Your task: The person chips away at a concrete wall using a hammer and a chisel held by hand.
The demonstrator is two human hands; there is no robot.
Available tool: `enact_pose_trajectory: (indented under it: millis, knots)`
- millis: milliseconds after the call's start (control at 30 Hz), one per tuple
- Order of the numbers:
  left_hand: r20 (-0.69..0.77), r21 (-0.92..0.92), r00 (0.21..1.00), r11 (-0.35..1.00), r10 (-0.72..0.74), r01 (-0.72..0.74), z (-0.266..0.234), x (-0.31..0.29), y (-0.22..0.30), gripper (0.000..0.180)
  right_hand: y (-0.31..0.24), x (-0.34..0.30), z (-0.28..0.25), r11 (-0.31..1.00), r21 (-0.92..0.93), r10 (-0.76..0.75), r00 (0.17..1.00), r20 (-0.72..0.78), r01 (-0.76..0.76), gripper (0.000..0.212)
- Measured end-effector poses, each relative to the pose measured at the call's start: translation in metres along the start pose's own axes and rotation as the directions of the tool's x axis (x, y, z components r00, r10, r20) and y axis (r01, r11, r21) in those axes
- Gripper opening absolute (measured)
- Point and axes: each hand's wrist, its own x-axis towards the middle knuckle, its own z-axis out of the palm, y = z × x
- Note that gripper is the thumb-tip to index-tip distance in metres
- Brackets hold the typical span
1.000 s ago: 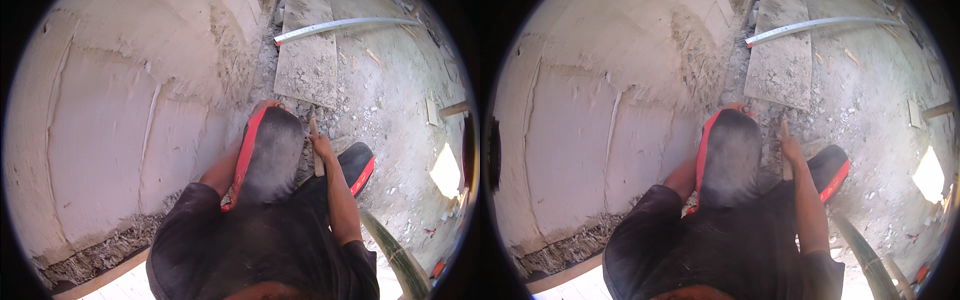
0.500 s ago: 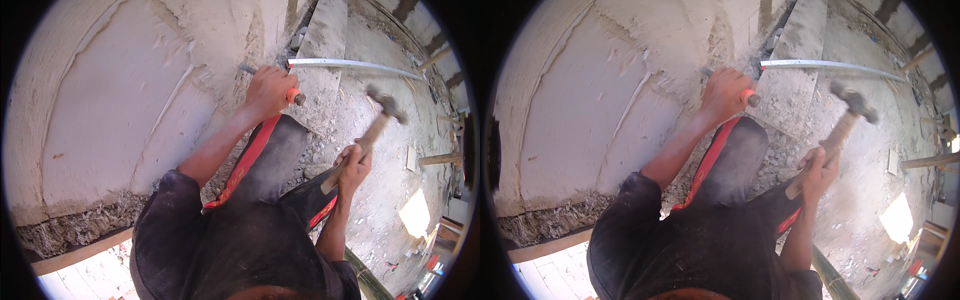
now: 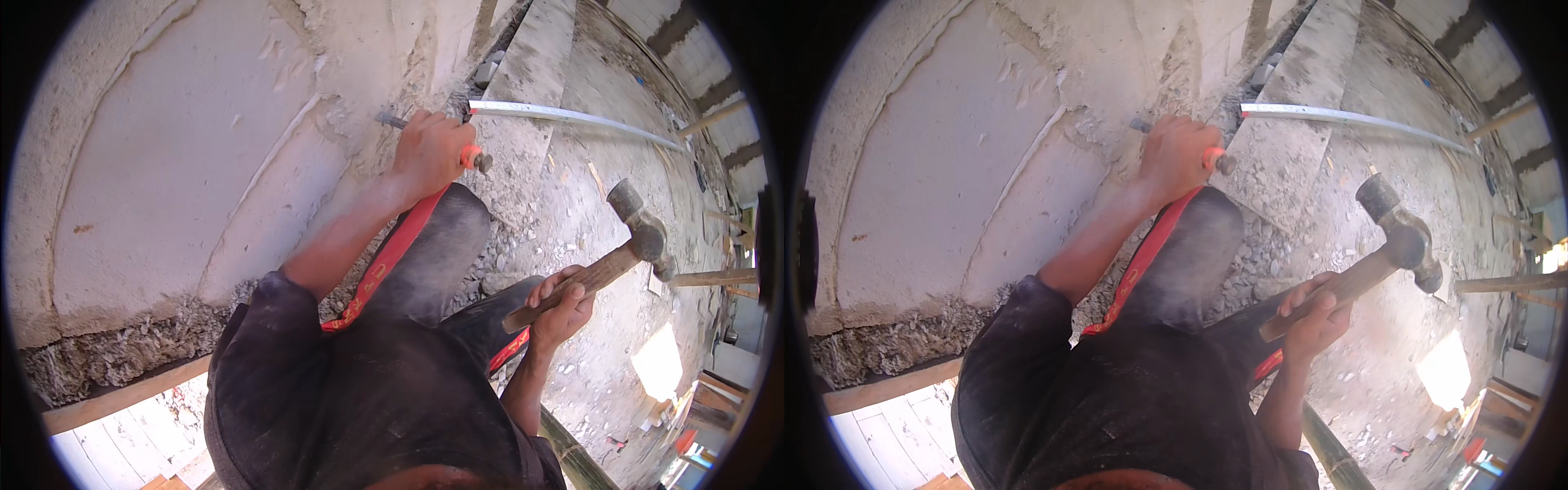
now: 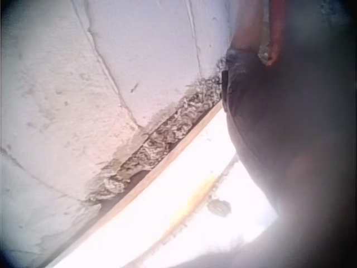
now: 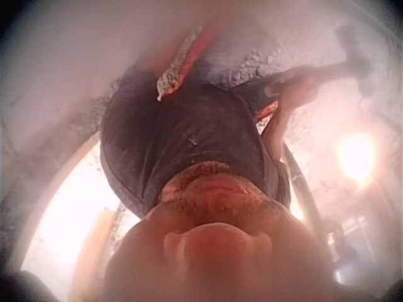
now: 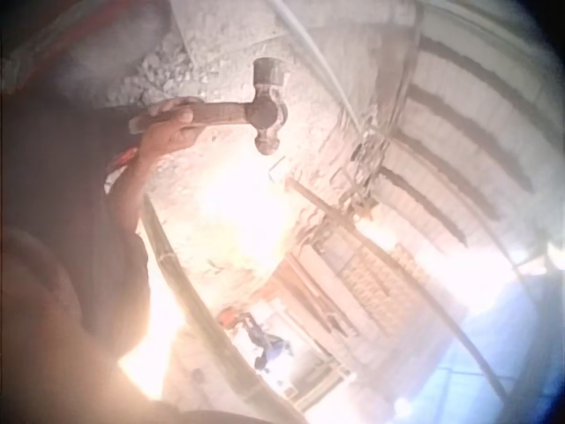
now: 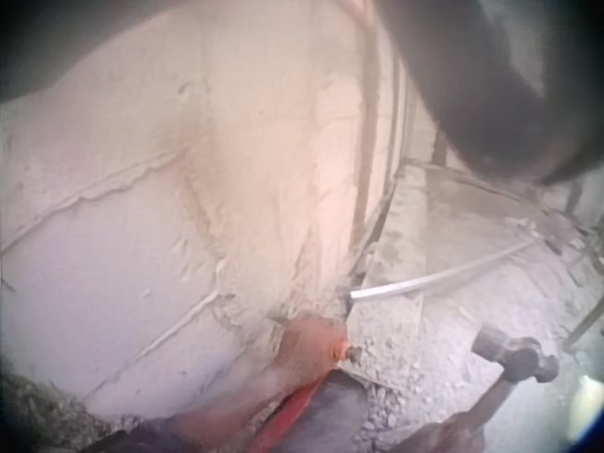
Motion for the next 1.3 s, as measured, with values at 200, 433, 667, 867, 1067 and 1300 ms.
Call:
enact_pose_trajectory:
  millis: [200, 433, 667, 867, 1067, 1300]
  knots:
    - [-0.012, -0.007, 1.000, 1.000, 0.003, -0.003, -0.007, -0.014, -0.015, 0.013, 0.006, -0.010, 0.015, 1.000, 0.015, -0.006, 0.997, 0.080, 0.005, 0.053]
    - [-0.165, -0.093, 0.986, 0.996, -0.011, -0.004, -0.014, -0.003, -0.020, 0.015, -0.012, -0.007, 0.018, 0.971, 0.236, -0.047, 0.994, 0.097, 0.023, 0.054]
    - [-0.203, -0.110, 0.973, 0.990, -0.106, 0.085, -0.009, 0.004, -0.018, 0.013, -0.006, 0.008, 0.056, 0.929, 0.175, -0.333, 0.943, 0.002, 0.327, 0.041]
    - [-0.139, -0.014, 0.988, 0.997, -0.072, 0.071, -0.001, -0.003, -0.027, 0.014, -0.010, 0.014, 0.046, 0.959, -0.237, 0.221, 0.932, 0.288, -0.155, 0.033]
    - [-0.261, -0.111, 0.957, 0.989, -0.127, 0.101, -0.009, 0.001, -0.029, 0.011, -0.036, 0.023, 0.036, 0.771, 0.629, -0.299, 0.928, 0.220, 0.099, 0.054]
    - [-0.223, -0.067, 0.966, 0.991, -0.132, 0.120, -0.001, -0.005, -0.033, 0.011, -0.012, 0.017, 0.049, 0.920, -0.361, 0.258, 0.931, 0.259, -0.154, 0.039]
